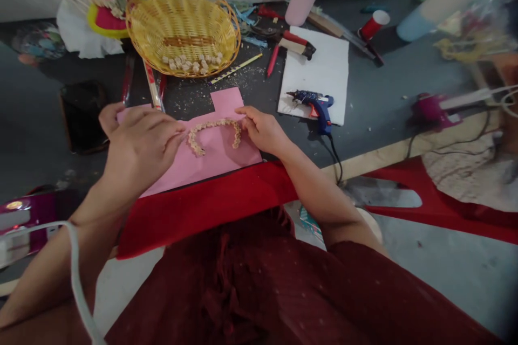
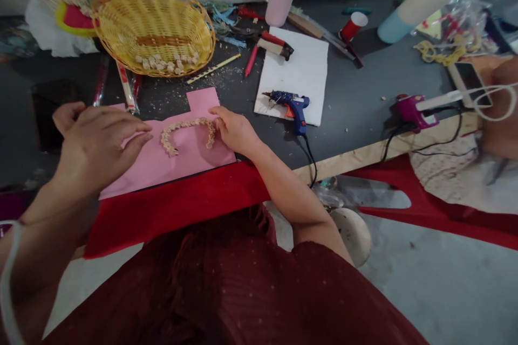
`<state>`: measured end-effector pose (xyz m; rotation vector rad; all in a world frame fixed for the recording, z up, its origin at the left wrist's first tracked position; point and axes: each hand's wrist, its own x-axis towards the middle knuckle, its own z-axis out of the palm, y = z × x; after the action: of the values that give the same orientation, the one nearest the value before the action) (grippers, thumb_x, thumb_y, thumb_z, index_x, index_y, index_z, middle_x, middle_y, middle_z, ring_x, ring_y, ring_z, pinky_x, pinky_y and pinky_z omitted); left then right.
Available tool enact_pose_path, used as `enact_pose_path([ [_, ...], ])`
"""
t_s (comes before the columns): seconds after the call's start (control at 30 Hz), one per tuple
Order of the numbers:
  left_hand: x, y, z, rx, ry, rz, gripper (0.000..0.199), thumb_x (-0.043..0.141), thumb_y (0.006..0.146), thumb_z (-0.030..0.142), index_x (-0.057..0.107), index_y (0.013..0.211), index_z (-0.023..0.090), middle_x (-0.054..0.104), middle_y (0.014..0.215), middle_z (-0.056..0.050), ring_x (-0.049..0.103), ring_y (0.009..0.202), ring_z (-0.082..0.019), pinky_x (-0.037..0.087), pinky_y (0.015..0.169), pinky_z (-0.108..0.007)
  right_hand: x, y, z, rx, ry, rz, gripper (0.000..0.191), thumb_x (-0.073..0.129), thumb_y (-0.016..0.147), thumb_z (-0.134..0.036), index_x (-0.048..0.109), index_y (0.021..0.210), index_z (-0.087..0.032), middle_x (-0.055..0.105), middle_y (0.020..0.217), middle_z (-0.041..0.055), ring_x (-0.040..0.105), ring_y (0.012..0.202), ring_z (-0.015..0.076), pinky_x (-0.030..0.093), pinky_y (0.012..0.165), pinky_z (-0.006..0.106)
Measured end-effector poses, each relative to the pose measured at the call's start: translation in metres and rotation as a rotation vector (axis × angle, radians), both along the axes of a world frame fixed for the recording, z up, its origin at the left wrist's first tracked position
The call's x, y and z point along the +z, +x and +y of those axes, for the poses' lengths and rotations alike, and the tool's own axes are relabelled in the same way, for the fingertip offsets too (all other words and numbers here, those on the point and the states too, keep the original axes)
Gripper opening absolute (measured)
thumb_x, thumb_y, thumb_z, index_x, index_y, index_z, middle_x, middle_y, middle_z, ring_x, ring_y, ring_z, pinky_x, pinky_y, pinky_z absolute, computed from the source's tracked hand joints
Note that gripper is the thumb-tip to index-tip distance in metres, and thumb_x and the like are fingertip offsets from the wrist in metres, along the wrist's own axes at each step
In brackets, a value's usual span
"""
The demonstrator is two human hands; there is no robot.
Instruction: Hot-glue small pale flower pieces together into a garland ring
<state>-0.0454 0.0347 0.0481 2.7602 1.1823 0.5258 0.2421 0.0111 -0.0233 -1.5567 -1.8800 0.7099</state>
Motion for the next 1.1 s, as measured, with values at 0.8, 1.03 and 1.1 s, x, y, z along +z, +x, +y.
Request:
enact_pose_path([
  [0.8, -0.057, -0.029, -0.025, 0.112, 0.205, -0.273, 0.029, 0.057, 0.089, 0.018, 0.061, 0.115, 0.031, 0.062, 0.127, -0.009, 0.059, 0.115, -0.028, 0.048, 0.097, -0.05, 0.046, -0.025, 0.111, 0.113, 0.147, -0.294, 0.028, 0.055, 0.087, -0.011, 0.067, 0.111, -0.018, 0.068, 0.116, 0.0107, 0.063, 0.107, 0.0218, 0.051, 0.095, 0.038],
  [1.03, -0.057, -0.034, -0.021, 0.125, 0.198, -0.353, 0.025, 0.058, 0.088, 0.012, 0.063, 0.108, 0.026, 0.064, 0.121, -0.009, 0.06, 0.113, -0.026, 0.05, 0.097, -0.049, 0.039, -0.066, 0.147, -0.033, 0.133, -0.46, 0.019, 0.06, 0.09, -0.032, 0.068, 0.098, -0.017, 0.067, 0.111, 0.0149, 0.062, 0.101, 0.0276, 0.05, 0.091, 0.046],
  [1.1, -0.057, -0.033, -0.02, 0.127, 0.185, -0.357, 0.023, 0.058, 0.088, 0.011, 0.064, 0.105, 0.026, 0.065, 0.119, -0.008, 0.06, 0.111, -0.025, 0.05, 0.096, -0.048, 0.04, -0.072, 0.15, -0.086, 0.095, -0.508, 0.022, 0.06, 0.09, -0.036, 0.069, 0.096, -0.017, 0.067, 0.113, 0.017, 0.061, 0.102, 0.0302, 0.049, 0.089, 0.049],
])
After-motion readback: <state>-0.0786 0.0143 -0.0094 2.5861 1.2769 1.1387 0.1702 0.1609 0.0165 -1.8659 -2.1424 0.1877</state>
